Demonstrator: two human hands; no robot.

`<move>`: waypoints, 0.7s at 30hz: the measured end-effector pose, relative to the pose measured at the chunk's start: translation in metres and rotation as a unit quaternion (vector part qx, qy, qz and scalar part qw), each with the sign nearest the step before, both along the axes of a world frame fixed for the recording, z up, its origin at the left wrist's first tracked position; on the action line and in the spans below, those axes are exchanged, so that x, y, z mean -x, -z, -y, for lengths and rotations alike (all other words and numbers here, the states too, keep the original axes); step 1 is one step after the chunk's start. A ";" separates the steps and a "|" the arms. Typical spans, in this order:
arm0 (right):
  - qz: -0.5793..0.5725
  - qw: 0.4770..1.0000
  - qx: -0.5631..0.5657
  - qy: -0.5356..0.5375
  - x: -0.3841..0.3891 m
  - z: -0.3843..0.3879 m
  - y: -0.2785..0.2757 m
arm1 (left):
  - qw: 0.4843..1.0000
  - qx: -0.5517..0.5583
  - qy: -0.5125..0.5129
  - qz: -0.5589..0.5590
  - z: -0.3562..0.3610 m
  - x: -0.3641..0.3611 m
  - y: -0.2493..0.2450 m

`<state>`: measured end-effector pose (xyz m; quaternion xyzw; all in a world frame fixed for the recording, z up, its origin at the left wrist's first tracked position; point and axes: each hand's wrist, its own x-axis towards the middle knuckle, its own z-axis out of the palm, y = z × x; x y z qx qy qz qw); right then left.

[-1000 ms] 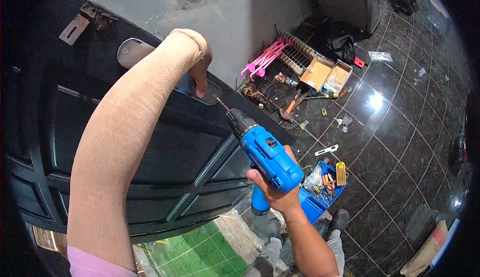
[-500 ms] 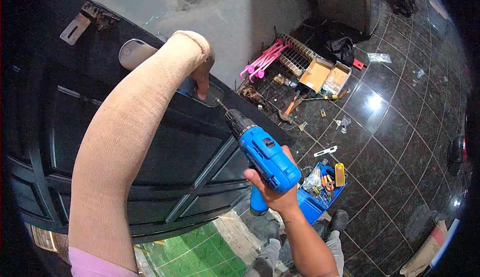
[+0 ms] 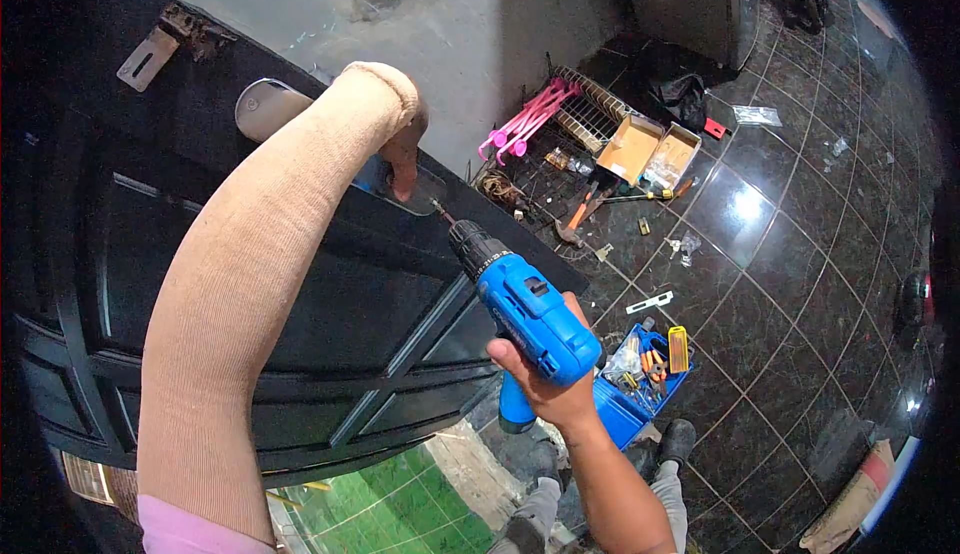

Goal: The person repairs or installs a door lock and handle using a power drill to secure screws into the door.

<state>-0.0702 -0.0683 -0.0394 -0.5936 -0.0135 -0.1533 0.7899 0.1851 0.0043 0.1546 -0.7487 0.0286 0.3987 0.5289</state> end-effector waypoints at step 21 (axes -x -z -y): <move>-0.014 0.998 0.058 -0.002 -0.001 0.006 -0.009 | 1.000 0.011 -0.018 0.005 -0.005 -0.003 0.003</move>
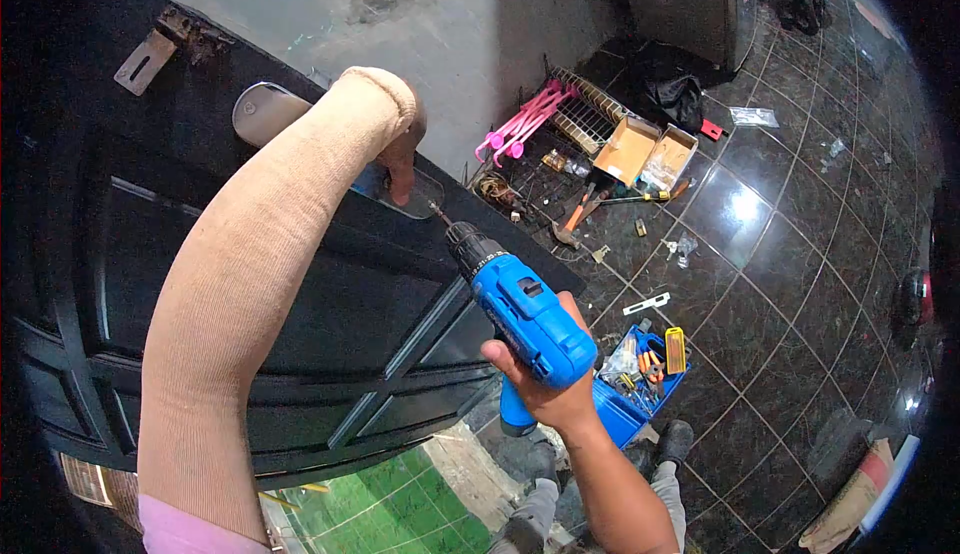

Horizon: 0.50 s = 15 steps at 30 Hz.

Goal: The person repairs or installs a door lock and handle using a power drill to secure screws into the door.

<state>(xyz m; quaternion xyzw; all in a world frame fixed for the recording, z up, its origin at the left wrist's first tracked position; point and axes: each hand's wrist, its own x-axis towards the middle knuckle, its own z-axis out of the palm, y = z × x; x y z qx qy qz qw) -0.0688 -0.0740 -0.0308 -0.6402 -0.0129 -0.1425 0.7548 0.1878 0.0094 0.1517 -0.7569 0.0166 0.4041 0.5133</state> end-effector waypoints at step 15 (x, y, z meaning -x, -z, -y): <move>0.006 0.999 -0.030 -0.015 -0.002 0.001 -0.001 | 1.000 -0.004 -0.006 -0.001 0.004 0.005 -0.002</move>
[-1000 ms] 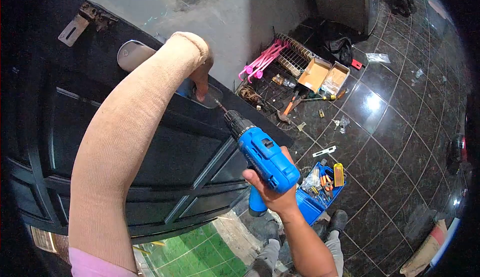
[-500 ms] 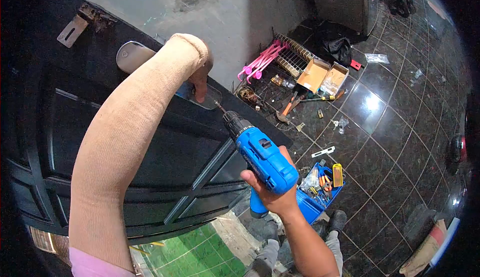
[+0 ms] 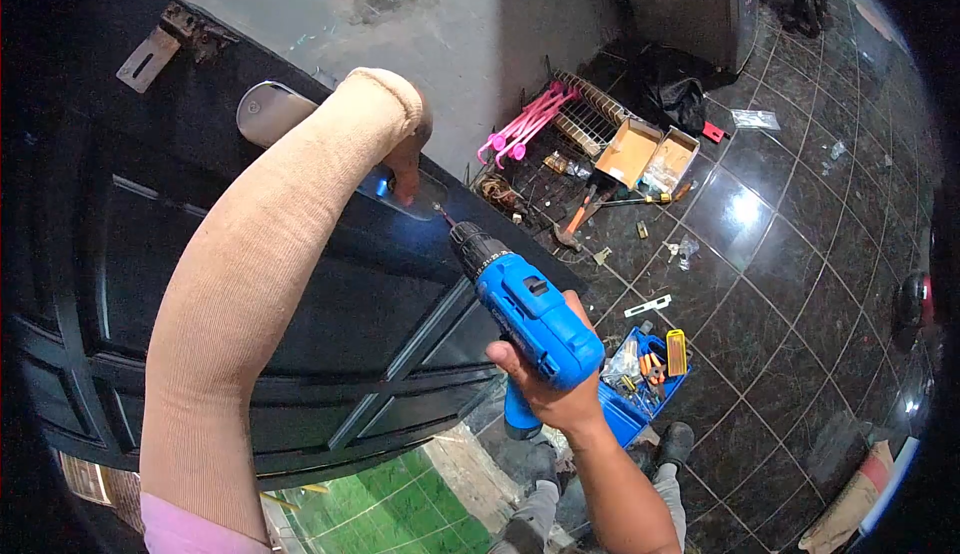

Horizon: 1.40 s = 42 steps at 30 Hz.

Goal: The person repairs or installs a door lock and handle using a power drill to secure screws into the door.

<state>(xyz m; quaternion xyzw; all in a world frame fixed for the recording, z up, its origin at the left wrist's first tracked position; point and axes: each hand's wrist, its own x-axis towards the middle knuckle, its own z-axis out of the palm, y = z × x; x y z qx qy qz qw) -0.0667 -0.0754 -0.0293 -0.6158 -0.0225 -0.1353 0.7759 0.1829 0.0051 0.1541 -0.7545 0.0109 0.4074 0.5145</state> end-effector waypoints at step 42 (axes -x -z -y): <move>-0.224 0.873 -0.412 -0.135 -0.003 0.000 0.015 | 1.000 0.017 0.022 0.005 0.012 0.019 -0.008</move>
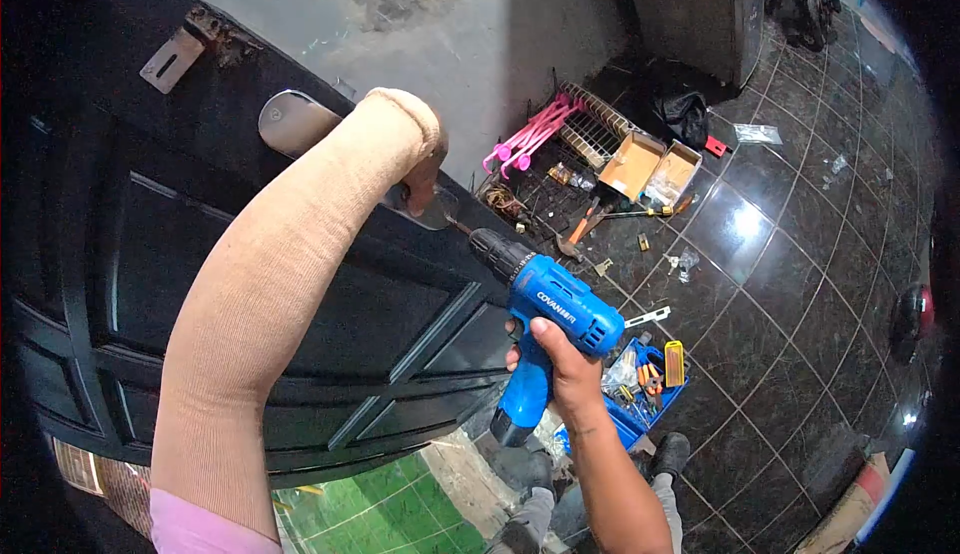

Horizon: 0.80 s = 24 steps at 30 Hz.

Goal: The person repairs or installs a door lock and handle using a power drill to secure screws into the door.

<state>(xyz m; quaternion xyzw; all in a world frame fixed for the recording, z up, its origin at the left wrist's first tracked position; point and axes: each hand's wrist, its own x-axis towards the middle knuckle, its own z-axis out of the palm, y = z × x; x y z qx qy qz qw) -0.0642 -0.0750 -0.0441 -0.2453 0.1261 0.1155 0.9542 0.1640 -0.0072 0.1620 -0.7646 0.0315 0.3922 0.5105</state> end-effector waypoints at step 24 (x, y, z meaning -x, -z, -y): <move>-0.004 1.000 0.014 -0.003 -0.006 -0.003 0.002 | 0.972 0.028 0.212 0.095 -0.025 0.021 0.025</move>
